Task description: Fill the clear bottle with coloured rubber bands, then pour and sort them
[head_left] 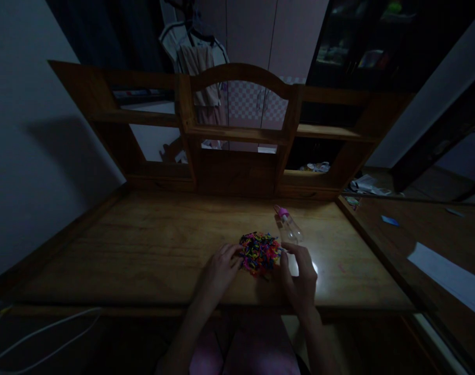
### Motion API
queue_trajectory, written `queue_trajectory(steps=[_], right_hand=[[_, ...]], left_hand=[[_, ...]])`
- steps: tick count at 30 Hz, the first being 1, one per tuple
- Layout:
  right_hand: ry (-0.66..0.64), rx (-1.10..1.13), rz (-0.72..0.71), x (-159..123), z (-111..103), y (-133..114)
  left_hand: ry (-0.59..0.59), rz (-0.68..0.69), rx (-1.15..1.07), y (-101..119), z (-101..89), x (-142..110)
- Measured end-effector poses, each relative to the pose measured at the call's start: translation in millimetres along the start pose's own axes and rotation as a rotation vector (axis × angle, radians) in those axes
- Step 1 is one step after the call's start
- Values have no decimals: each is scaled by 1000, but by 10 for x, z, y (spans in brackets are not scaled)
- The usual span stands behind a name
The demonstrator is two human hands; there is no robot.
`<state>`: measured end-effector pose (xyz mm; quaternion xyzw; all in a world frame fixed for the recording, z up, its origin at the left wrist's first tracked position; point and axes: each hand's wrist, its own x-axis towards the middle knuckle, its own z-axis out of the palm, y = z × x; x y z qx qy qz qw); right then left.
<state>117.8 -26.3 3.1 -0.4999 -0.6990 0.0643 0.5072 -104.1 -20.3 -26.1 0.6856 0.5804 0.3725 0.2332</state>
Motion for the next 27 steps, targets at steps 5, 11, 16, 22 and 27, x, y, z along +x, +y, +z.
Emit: queue_trajectory(steps=[5, 11, 16, 22, 27], right_hand=[[-274, 65, -86, 16, 128, -11], [-399, 76, -127, 58, 180, 25], [-402, 78, -99, 42, 178, 23], [-349, 43, -47, 45, 168, 18], [-257, 83, 65, 51, 141, 17]], left_hand=[[-15, 14, -41, -45, 60, 60], [33, -93, -183, -109, 116, 19], [63, -224, -402, -85, 64, -13], [100, -286, -551, -64, 34, 4], [107, -314, -603, -68, 58, -39]])
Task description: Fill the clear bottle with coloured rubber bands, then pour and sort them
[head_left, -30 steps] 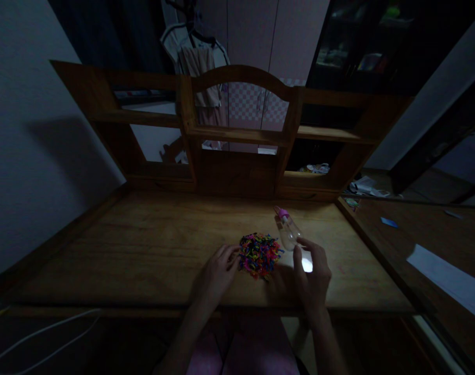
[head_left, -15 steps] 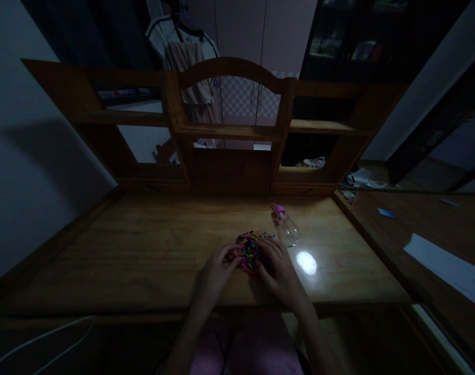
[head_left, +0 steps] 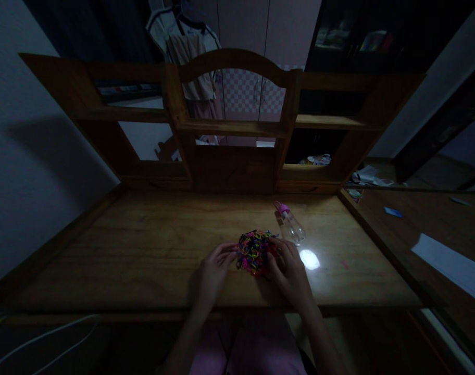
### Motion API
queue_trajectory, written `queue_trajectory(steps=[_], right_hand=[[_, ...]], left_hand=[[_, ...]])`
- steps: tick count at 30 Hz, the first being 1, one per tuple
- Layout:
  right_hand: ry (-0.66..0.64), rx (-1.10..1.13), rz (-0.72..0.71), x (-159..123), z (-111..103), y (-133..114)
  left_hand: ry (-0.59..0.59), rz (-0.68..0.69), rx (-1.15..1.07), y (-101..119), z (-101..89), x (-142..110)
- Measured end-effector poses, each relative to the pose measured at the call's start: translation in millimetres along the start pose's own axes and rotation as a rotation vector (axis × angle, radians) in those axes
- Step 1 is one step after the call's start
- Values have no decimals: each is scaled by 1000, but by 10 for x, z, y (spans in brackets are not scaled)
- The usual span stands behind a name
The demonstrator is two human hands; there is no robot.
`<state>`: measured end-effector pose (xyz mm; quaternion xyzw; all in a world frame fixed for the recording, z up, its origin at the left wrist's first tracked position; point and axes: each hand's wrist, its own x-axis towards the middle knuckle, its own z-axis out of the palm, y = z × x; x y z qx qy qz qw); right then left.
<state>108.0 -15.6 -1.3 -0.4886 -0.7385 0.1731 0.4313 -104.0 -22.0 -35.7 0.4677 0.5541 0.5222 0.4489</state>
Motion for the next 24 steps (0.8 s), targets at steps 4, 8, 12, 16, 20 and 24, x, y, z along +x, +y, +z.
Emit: queue_trajectory(steps=[4, 8, 12, 16, 20, 24], right_hand=[[35, 30, 39, -8, -18, 37], [40, 61, 77, -18, -23, 87], [29, 87, 82, -29, -8, 106], [34, 109, 92, -36, -4, 99], [48, 127, 110, -40, -7, 102], [49, 108, 100, -32, -6, 106]], left_hand=[[100, 50, 131, 8, -247, 109], [214, 190, 391, 96, -830, 623], [140, 242, 695, 201, -1319, 1262], [147, 279, 771, 244, -1425, 1543], [122, 337, 803, 270, -1202, 1379], [-71, 370, 684, 396, -700, 933]])
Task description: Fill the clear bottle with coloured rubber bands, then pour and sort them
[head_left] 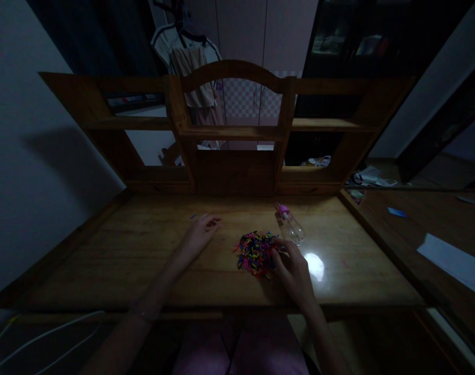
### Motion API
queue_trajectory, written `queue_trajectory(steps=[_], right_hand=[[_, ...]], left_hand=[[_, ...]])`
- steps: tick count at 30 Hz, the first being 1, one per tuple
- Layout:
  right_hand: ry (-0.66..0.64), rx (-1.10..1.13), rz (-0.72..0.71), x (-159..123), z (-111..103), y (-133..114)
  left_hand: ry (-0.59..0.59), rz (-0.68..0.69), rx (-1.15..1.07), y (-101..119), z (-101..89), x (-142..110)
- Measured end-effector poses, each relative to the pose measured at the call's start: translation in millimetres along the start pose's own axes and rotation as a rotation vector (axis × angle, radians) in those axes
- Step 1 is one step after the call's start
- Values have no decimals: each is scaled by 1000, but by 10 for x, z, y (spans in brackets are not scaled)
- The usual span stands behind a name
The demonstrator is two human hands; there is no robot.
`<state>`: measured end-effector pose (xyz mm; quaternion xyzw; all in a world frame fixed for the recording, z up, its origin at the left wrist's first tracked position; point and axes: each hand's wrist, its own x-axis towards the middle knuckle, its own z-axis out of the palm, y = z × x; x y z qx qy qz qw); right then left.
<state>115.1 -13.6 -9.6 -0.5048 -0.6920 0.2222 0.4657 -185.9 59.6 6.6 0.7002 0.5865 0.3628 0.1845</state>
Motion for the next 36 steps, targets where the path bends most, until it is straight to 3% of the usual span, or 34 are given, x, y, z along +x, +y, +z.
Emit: queue_trajectory(steps=[4, 9, 21, 28, 36], right_hand=[[-7, -9, -25, 18, -3, -25], [-24, -49, -76, 23, 1, -41], [-76, -78, -154, 12, 34, -15], [-100, -87, -169, 9, 38, 4], [-81, -62, -111, 13, 10, -55]], left_hand=[[-157, 120, -120, 548, 291, -197], [-243, 203, -115, 813, 522, -226], [-309, 276, -68, 836, 635, -257], [-286, 352, 22, 796, 752, -228], [-205, 315, 4, 856, 575, -216]])
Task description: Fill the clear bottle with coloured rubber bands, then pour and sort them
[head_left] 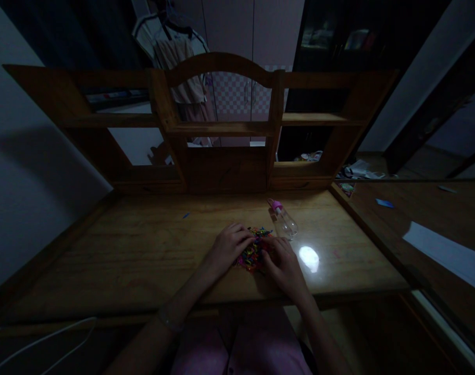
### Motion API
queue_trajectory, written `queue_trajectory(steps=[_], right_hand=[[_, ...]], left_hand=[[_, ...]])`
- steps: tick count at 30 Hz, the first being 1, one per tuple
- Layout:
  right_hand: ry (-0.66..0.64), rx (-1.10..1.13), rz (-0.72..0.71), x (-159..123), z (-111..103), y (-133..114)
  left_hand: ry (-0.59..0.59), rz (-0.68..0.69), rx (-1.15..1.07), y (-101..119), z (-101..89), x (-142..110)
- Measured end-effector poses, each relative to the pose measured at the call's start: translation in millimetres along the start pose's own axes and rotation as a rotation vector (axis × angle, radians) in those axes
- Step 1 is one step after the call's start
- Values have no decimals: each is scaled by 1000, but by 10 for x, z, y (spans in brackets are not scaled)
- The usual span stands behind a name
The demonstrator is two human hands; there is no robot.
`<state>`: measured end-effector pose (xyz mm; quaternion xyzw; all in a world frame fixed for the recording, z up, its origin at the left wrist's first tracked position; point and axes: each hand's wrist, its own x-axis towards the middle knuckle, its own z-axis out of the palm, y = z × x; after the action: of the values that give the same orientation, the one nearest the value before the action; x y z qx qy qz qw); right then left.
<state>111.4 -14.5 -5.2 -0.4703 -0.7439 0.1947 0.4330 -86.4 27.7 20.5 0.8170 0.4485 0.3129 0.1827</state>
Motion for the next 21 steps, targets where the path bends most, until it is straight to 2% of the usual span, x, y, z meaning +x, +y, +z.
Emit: queue_trajectory(steps=[6, 9, 14, 21], right_hand=[[0, 9, 11, -5, 6, 20], [-11, 6, 14, -4, 7, 37], [4, -11, -1, -4, -2, 17], [3, -56, -181, -32, 8, -34]], left_hand=[[124, -162, -119, -35, -283, -136], [178, -299, -207, -75, -327, -236], [169, -418, -383, -44, -169, -328], [193, -450, -544, 203, 150, -315]])
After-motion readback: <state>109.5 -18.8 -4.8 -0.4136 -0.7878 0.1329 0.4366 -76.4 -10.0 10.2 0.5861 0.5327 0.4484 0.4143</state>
